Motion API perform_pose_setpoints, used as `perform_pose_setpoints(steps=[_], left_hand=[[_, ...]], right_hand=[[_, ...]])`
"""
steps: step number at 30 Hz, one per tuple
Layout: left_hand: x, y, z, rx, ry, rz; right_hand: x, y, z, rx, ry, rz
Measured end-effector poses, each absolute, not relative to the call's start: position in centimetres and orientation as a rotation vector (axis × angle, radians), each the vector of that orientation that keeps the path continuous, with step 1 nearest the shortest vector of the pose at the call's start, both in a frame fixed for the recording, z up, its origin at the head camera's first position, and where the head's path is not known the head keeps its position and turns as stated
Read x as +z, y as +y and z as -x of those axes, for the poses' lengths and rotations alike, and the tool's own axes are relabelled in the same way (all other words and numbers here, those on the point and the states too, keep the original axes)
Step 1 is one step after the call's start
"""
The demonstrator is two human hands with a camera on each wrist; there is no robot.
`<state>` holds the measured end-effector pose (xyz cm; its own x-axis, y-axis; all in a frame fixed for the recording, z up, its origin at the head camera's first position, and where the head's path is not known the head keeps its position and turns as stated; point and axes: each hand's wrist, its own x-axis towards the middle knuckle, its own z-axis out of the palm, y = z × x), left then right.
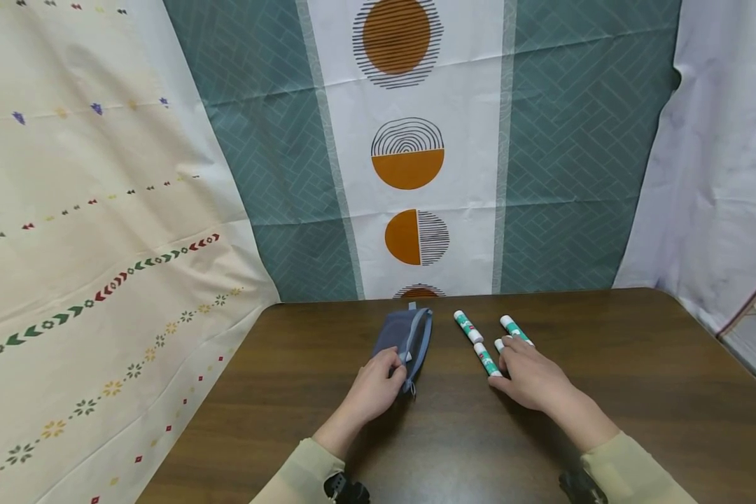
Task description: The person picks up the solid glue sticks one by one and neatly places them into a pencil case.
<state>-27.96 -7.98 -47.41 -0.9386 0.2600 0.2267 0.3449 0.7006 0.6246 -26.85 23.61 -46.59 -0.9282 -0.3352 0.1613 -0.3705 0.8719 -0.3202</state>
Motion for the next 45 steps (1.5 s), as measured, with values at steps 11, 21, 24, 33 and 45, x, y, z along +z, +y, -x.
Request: perform_pose_setpoints(steps=[11,21,24,33,45], left_hand=[[-47.45,-7.95,28.03,-1.055,-2.781,0.501],[-47.41,-7.93,27.97,-1.056,-2.789,0.498],[-47.43,-7.96,27.93,-1.059,-2.786,0.500],[-47.32,-7.98,27.83,-1.074,-2.781,0.504],[-47.31,-7.92,27.84,-1.077,-2.789,0.497]], right_hand=[[-46.90,23.62,26.99,0.511,-2.928,-0.565],[-46.62,23.41,26.97,0.482,-2.909,-0.534],[-46.53,23.33,26.97,0.479,-2.902,-0.522],[-46.29,23.30,27.10,0.501,-2.879,-0.427],[-46.06,23.59,27.45,0.610,-2.818,-0.387]])
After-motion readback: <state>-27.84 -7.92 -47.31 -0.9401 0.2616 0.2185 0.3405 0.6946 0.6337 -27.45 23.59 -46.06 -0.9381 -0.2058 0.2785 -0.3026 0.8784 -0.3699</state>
